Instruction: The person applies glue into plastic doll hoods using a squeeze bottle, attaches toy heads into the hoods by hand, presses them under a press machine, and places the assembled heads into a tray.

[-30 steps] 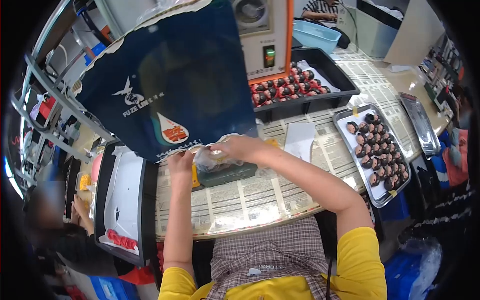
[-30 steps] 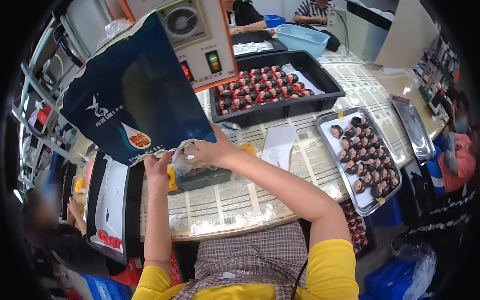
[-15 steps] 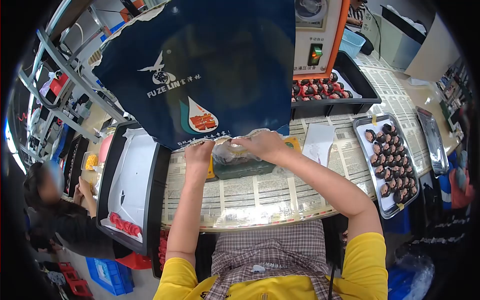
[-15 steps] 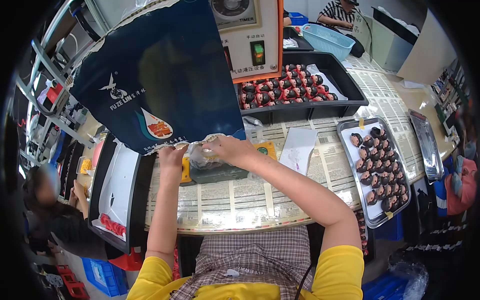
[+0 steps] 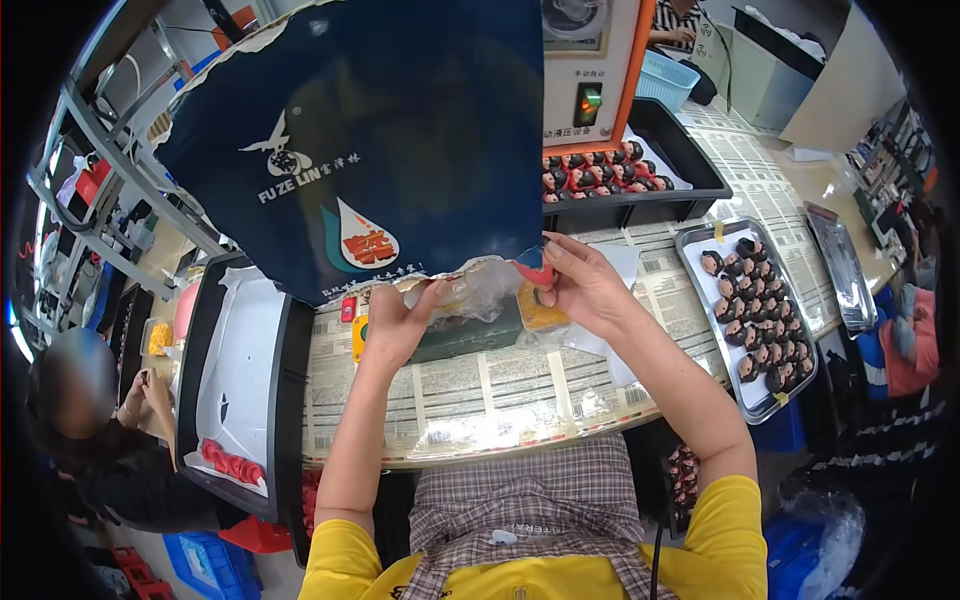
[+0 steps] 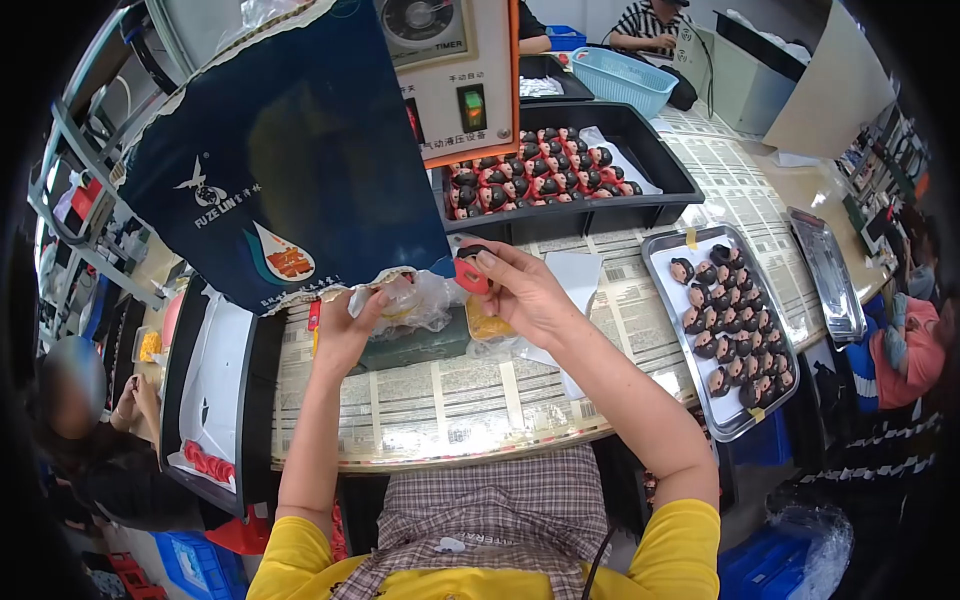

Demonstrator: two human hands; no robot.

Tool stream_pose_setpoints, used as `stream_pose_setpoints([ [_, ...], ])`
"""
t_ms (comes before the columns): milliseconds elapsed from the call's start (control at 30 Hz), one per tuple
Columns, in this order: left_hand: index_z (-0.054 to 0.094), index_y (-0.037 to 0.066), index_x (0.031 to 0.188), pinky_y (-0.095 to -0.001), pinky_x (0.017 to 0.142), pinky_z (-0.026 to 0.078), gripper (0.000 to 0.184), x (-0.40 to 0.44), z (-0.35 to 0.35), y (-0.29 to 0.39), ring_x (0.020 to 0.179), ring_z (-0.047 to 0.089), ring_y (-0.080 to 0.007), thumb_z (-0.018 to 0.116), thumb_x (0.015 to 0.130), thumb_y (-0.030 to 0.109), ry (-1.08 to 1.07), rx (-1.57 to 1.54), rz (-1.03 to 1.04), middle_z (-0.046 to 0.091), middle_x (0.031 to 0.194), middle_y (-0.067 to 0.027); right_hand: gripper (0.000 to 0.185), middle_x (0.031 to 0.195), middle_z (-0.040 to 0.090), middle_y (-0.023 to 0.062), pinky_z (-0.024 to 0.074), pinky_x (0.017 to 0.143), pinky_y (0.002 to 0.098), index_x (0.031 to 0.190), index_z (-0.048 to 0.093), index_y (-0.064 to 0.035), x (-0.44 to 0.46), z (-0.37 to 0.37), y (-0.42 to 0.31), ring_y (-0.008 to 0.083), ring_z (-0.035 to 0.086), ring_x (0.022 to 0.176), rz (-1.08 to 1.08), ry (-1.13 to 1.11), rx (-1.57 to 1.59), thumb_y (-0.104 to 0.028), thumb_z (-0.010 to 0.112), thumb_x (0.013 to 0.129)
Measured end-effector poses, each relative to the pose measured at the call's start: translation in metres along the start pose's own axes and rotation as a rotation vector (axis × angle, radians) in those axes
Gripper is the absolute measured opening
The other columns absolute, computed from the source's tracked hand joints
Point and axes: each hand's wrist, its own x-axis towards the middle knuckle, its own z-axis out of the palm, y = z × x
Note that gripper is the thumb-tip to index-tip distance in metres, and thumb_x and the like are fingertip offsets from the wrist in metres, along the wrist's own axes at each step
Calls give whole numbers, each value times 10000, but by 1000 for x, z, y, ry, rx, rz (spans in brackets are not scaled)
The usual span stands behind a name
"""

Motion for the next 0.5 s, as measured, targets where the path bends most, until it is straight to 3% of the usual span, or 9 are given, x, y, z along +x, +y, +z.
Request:
stream_pose_setpoints([
  [67,657,-61,924,-289,633,446,319,0,5,-13,718,557,-108,666,874,254,5,-11,38,661,784,-94,355,885,603,31,444,555,242,1231,545,-24,-3,-8,-3,87,527,667,5,-16,37,-223,587,941],
  [100,639,-65,746,-343,461,321,333,2,11,-14,490,365,-112,660,876,241,113,-66,194,467,514,-142,355,882,603,36,453,553,245,1227,545,-20,-4,-12,-4,91,536,669,6,-24,55,-236,578,946],
  [200,600,-69,691,-355,457,319,334,0,15,-8,457,391,-165,640,883,202,216,20,288,492,526,-155,344,881,604,46,486,555,257,1203,546,-11,-1,-31,-24,103,566,663,-39,-10,-98,-255,547,960],
  [267,579,-64,664,-376,461,329,342,0,20,-23,444,433,-234,630,879,197,283,89,335,520,547,-185,321,879,609,57,516,575,260,1176,543,11,9,-47,-60,107,590,653,-194,121,-312,-230,527,965],
  [400,558,-77,653,-415,465,335,352,-4,27,-24,445,492,-287,606,870,196,302,86,293,522,556,-231,366,940,636,105,549,610,271,1173,547,11,65,-122,-148,157,634,689,-458,464,-582,-235,600,907],
  [500,511,-79,577,-420,454,332,338,-5,31,-29,426,505,-294,584,828,135,324,101,247,496,520,-237,389,895,663,140,562,614,310,1100,582,35,119,-173,-189,207,684,745,-413,694,-897,-221,672,821],
])
